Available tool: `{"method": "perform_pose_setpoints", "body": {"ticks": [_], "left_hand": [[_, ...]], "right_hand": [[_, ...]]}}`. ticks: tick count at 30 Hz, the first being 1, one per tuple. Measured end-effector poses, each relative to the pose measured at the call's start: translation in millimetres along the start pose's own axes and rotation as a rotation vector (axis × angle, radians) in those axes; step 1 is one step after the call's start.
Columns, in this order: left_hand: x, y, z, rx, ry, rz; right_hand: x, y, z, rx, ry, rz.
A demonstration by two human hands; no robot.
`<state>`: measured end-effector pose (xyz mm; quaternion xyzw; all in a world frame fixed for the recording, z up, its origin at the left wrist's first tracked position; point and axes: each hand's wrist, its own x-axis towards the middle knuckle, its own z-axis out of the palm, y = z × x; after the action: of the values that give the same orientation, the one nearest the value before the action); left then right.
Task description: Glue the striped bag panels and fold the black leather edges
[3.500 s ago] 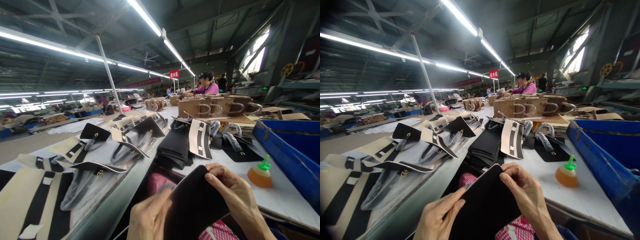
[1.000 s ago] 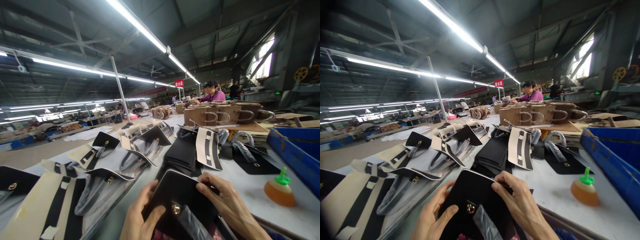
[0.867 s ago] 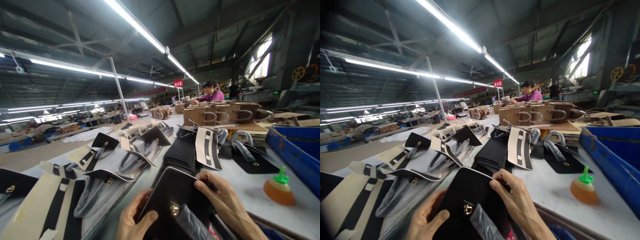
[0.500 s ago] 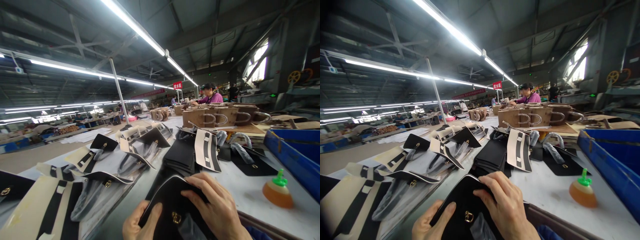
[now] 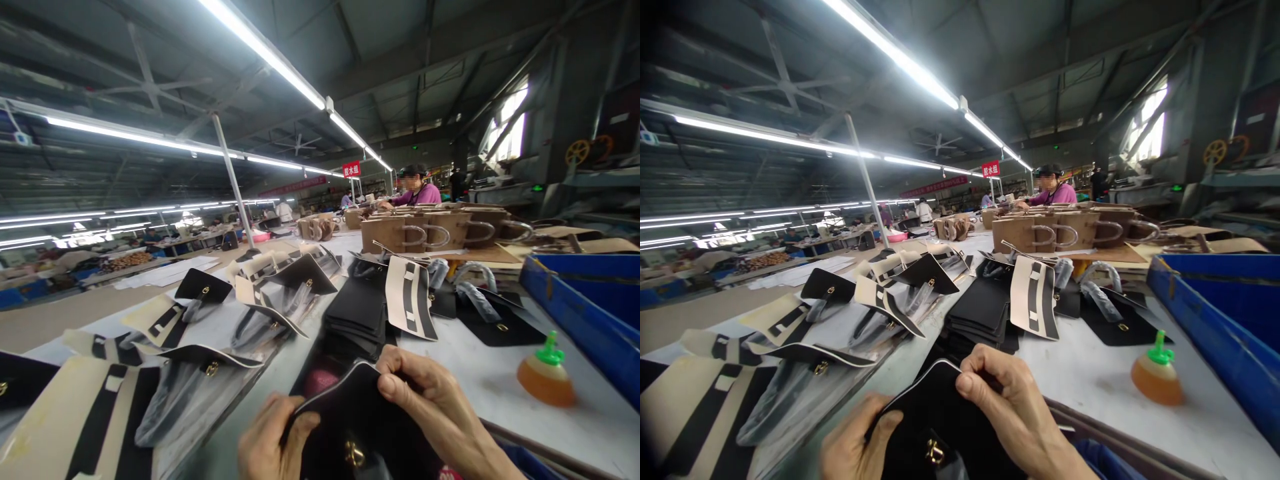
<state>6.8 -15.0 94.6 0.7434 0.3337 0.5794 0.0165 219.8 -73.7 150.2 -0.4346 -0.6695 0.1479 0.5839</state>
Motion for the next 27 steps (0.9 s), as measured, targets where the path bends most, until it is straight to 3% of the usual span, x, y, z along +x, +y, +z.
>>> {"method": "perform_pose_setpoints", "body": {"ticks": [4, 6, 9, 13, 17, 22, 24, 27], "left_hand": [[13, 10, -1, 0.083, -0.063, 0.262], [16, 21, 0, 0.086, -0.066, 0.309], [14, 34, 4, 0.04, -0.019, 0.162], [10, 38, 12, -0.051, -0.076, 0.0], [9, 39, 17, -0.033, -0.066, -0.047], [9, 43, 15, 0.033, -0.032, 0.1], [10, 43, 14, 0.012, -0.017, 0.123], [13, 41, 13, -0.056, -0.084, 0.284]], "right_hand": [[-3, -3, 10, -0.145, 0.076, -0.123], [-4, -1, 15, -0.186, 0.09, -0.188], [-4, 2, 20, -0.251, 0.163, -0.325], [-2, 0, 22, -0.36, 0.202, -0.496], [-1, -5, 25, -0.466, 0.208, -0.551], [-1, -9, 23, -0.365, 0.161, -0.445], [-2, -11, 20, -0.208, 0.083, -0.323], [-3, -14, 11, 0.091, -0.113, -0.045]]}}
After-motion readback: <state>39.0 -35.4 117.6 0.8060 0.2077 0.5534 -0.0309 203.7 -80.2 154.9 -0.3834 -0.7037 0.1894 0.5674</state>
